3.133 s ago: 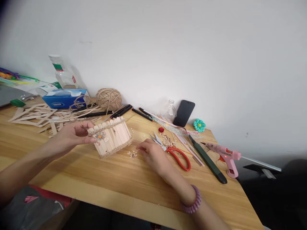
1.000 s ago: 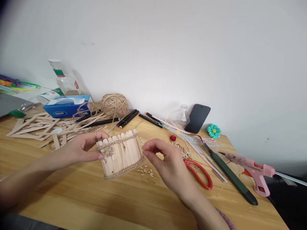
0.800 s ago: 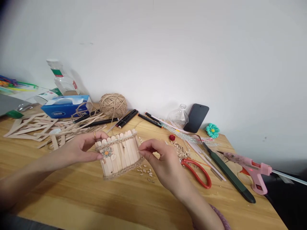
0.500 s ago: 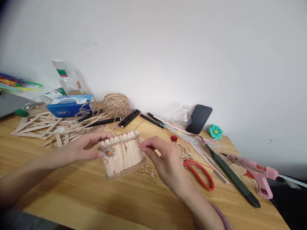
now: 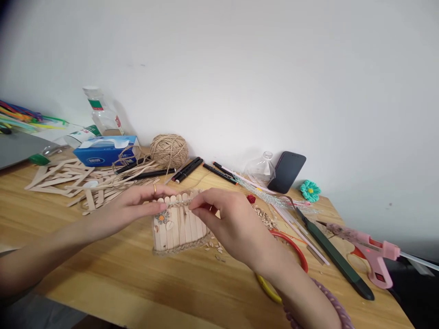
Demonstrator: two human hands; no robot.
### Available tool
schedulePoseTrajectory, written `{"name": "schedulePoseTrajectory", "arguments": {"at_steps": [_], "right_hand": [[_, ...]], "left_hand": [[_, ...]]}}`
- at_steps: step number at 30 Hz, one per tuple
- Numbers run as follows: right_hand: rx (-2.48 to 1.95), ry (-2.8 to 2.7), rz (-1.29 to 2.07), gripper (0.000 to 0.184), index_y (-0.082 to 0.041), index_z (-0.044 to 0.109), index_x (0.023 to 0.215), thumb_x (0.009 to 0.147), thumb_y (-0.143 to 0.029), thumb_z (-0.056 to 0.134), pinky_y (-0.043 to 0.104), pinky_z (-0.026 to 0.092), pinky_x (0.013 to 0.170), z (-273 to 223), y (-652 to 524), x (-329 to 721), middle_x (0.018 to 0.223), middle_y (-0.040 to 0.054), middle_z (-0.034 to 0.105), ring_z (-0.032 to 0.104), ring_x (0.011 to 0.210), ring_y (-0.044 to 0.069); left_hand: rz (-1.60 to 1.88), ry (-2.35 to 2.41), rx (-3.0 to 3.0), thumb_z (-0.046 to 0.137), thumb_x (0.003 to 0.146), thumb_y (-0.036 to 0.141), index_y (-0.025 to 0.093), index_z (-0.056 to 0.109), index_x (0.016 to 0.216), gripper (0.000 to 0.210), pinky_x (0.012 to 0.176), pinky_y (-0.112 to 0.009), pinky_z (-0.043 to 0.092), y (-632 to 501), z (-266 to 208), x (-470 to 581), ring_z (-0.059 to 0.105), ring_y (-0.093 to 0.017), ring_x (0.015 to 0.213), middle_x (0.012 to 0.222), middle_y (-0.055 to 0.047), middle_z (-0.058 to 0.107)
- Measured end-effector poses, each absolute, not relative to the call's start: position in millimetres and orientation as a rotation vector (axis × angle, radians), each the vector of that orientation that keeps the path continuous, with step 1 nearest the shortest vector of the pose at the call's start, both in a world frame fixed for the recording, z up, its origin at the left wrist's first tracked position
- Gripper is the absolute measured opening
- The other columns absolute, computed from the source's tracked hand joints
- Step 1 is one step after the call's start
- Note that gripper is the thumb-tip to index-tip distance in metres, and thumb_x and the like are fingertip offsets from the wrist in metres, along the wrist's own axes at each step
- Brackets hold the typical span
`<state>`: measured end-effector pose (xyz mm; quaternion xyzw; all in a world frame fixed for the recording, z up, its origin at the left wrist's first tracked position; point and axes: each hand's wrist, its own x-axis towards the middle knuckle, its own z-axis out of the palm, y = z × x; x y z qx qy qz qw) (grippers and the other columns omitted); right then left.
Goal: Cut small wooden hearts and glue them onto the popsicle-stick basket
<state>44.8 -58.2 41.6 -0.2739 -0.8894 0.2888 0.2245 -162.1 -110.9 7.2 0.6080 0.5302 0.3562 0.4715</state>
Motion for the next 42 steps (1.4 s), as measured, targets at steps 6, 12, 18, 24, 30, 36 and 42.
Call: {"name": "schedulePoseTrajectory", "arguments": {"at_steps": [6, 12, 18, 24, 30, 36, 42], "right_hand": [[-0.851, -2.300, 1.081, 0.007, -0.018, 0.052, 0.082, 0.079, -0.013, 0.052, 0.026, 0.046, 0.062, 37.8, -54.8, 37.2, 0.074, 0.0009, 0.061, 0.058, 0.069, 0.014], [-0.848, -2.277, 1.077, 0.012, -0.019, 0.046, 0.077, 0.078, -0.015, 0.057, 0.024, 0.043, 0.058, 41.4, -53.7, 28.0, 0.071, -0.0011, 0.057, 0.055, 0.066, 0.012], [-0.814, -2.389, 0.933, 0.012, -0.019, 0.048, 0.079, 0.079, -0.010, 0.055, 0.025, 0.043, 0.059, 44.1, -56.2, 23.1, 0.074, -0.0014, 0.059, 0.055, 0.067, 0.012], [-0.841, -2.430, 0.854, 0.014, -0.019, 0.050, 0.078, 0.077, -0.007, 0.057, 0.024, 0.042, 0.058, 43.5, -53.4, 19.8, 0.072, -0.0026, 0.059, 0.055, 0.065, 0.012], [-0.787, -2.402, 0.694, 0.011, -0.017, 0.058, 0.076, 0.081, -0.009, 0.055, 0.022, 0.041, 0.058, 44.7, -48.4, 28.9, 0.070, -0.0025, 0.062, 0.054, 0.065, 0.010], [-0.613, -2.509, 0.504, 0.013, -0.016, 0.063, 0.082, 0.082, -0.007, 0.055, 0.022, 0.041, 0.060, 38.2, -49.9, 31.4, 0.079, 0.0018, 0.061, 0.055, 0.072, 0.012], [-0.464, -2.565, 0.390, 0.017, -0.015, 0.063, 0.086, 0.084, -0.006, 0.050, 0.026, 0.043, 0.063, 34.4, -47.8, 28.7, 0.083, 0.0067, 0.059, 0.055, 0.076, 0.016]], "left_hand": [[0.950, 1.312, 1.622, 0.043, 0.082, 0.016, 0.023, 0.060, 0.096, 0.023, 0.078, -0.030, 0.040, -110.5, 8.9, -159.5, 0.054, -0.018, 0.094, 0.099, -0.001, 0.059], [0.889, 1.385, 1.603, 0.049, 0.077, 0.019, 0.017, 0.063, 0.078, 0.014, 0.070, -0.028, 0.040, -107.6, 16.3, -153.9, 0.055, -0.018, 0.081, 0.086, -0.002, 0.060], [0.959, 1.327, 1.499, 0.060, 0.072, 0.026, 0.016, 0.063, 0.074, 0.010, 0.060, -0.024, 0.040, -104.5, 12.7, -149.6, 0.053, -0.014, 0.070, 0.079, 0.000, 0.060], [0.974, 1.258, 1.398, 0.061, 0.072, 0.027, 0.016, 0.064, 0.072, 0.012, 0.060, -0.024, 0.041, -105.7, 8.6, -150.8, 0.053, -0.013, 0.066, 0.073, 0.000, 0.061], [0.967, 1.337, 1.436, 0.061, 0.071, 0.026, 0.015, 0.065, 0.072, 0.011, 0.062, -0.025, 0.041, -104.3, 10.4, -149.7, 0.054, -0.015, 0.072, 0.079, -0.003, 0.063], [0.992, 1.284, 1.442, 0.061, 0.072, 0.025, 0.016, 0.064, 0.071, 0.009, 0.062, -0.024, 0.042, -103.1, 8.5, -150.8, 0.055, -0.014, 0.073, 0.082, -0.002, 0.064], [0.999, 1.229, 1.467, 0.059, 0.075, 0.024, 0.017, 0.064, 0.071, 0.009, 0.062, -0.023, 0.042, -103.4, 5.0, -152.9, 0.055, -0.013, 0.073, 0.082, -0.001, 0.064]]}}
